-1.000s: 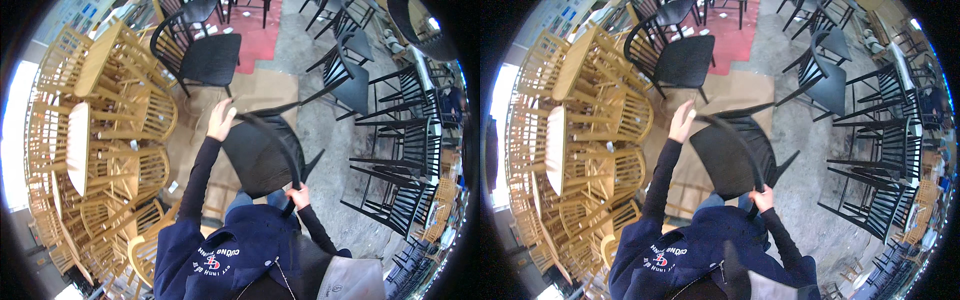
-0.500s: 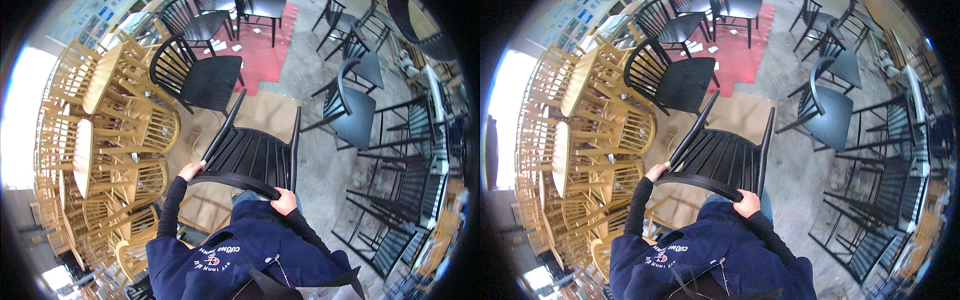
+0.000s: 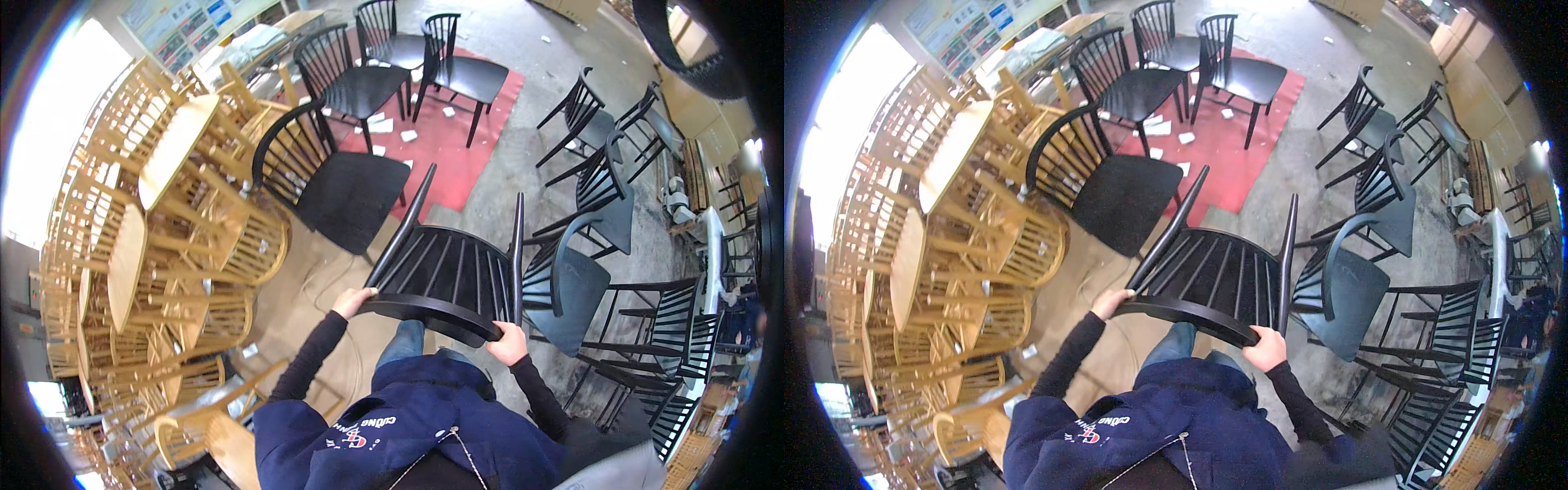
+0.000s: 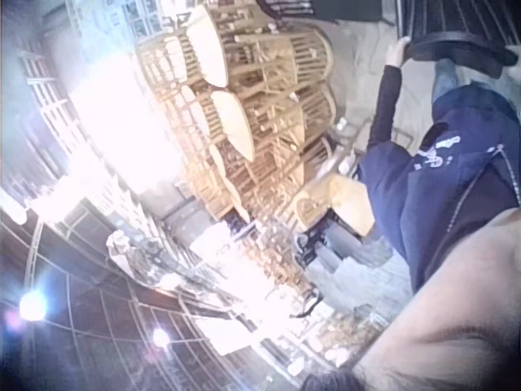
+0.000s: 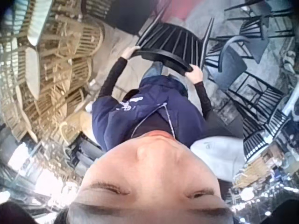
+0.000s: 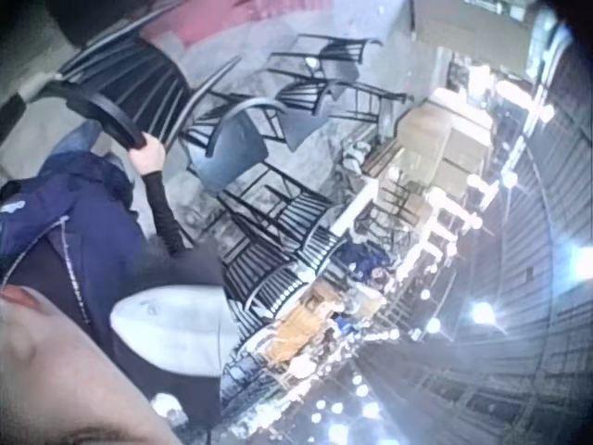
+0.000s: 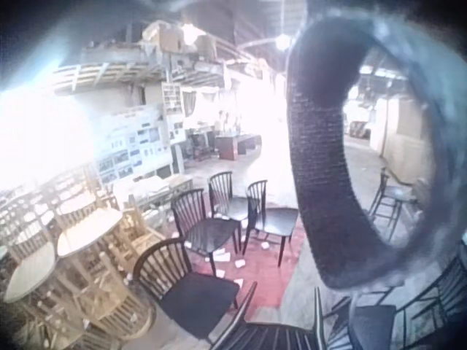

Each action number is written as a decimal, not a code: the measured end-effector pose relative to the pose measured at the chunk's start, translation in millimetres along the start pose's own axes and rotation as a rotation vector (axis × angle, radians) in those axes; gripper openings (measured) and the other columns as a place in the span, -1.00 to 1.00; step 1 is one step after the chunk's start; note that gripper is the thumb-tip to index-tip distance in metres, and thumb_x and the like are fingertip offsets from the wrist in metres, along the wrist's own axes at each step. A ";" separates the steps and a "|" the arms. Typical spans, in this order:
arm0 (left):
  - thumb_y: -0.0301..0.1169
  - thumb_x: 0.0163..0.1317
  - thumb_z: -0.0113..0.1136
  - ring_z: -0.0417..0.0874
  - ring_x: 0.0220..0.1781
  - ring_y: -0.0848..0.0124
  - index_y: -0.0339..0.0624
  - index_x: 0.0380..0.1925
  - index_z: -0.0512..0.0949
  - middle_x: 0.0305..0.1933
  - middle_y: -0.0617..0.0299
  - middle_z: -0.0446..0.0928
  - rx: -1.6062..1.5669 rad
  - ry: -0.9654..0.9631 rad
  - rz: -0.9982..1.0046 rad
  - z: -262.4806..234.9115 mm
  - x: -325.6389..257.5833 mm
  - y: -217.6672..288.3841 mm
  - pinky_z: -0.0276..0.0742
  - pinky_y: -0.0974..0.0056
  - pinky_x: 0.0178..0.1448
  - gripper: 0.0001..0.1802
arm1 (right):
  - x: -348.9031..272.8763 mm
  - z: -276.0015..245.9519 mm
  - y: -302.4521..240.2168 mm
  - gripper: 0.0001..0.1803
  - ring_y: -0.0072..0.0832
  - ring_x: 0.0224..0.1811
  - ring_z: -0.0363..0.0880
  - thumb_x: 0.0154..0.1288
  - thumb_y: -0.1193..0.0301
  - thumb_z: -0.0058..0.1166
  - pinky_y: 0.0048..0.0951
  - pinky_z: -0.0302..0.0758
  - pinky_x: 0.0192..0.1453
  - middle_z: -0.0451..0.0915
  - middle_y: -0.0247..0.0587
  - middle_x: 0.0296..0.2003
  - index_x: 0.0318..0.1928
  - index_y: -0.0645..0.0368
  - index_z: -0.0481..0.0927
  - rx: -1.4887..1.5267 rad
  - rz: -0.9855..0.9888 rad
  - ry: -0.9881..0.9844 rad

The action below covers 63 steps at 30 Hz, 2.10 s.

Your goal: The person picks up black wooden chairs from a stack and places them upright around a white table. They move multiple chairs one at a time, positioning them in a circular arrangement on the floor.

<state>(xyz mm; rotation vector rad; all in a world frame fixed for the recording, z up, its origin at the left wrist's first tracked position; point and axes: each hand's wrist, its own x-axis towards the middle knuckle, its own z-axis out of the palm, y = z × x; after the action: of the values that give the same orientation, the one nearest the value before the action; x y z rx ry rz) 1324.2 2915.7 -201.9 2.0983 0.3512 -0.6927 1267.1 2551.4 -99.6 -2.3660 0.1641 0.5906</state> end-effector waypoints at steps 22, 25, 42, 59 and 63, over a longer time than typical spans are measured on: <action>-0.10 -0.03 0.08 0.30 -0.64 0.56 -0.25 -0.76 0.47 -0.72 0.38 0.35 -0.716 0.181 -0.083 33.8 274.6 136.6 0.16 0.39 -0.53 -0.59 | 341.9 -195.7 -26.0 -0.65 -0.13 -0.38 0.53 -0.36 0.36 0.04 -0.23 0.46 -0.30 0.54 -0.02 -0.50 -0.38 0.09 0.60 -0.220 -0.202 -0.006; -0.15 0.02 0.03 0.34 -0.60 0.58 -0.23 -0.72 0.49 -0.70 0.37 0.37 -0.780 0.185 -0.108 64.3 302.0 158.8 0.22 0.38 -0.50 -0.63 | 411.9 -227.4 -9.3 -0.61 -0.13 -0.34 0.54 -0.36 0.34 0.03 -0.25 0.47 -0.18 0.56 -0.02 -0.43 -0.34 0.07 0.61 -0.353 -0.223 -0.082; 0.02 0.08 -0.16 0.33 -0.82 0.43 -0.11 -0.66 0.42 -0.76 0.26 0.37 -1.267 0.261 -0.365 109.4 379.2 257.9 0.23 0.35 -0.75 -0.55 | 670.2 -293.7 -80.1 -0.57 -0.19 -0.24 0.55 -0.40 0.33 0.03 -0.33 0.47 -0.09 0.58 -0.08 -0.34 -0.33 0.03 0.61 -0.636 -0.559 -0.409; 0.11 -0.19 0.26 0.33 -0.86 0.47 -0.16 -0.87 0.36 -0.86 0.26 0.31 -0.821 0.333 -0.297 -45.5 538.6 318.7 0.24 0.35 -0.74 -0.43 | 855.5 -264.6 -208.7 -0.60 -0.20 -0.28 0.54 -0.14 0.28 0.08 -0.24 0.44 -0.15 0.57 -0.11 -0.40 -0.18 0.07 0.51 -0.403 -0.958 0.189; -0.03 -0.19 0.33 0.36 -0.84 0.45 -0.15 -0.80 0.34 -0.80 0.23 0.36 -0.892 0.203 -0.266 -77.2 615.4 300.5 0.21 0.31 -0.77 -0.52 | 851.9 -266.4 -194.8 -0.73 -0.35 -0.40 0.57 0.05 0.35 0.05 -0.44 0.45 -0.27 0.56 -0.12 -0.46 -0.19 0.12 0.49 0.000 -0.781 0.067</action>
<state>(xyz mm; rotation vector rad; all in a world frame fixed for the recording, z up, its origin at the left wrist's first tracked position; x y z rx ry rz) 1991.0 2801.7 -333.3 1.2717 0.8811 -0.3568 2175.6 2560.3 -196.1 -2.2066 -0.7005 0.1265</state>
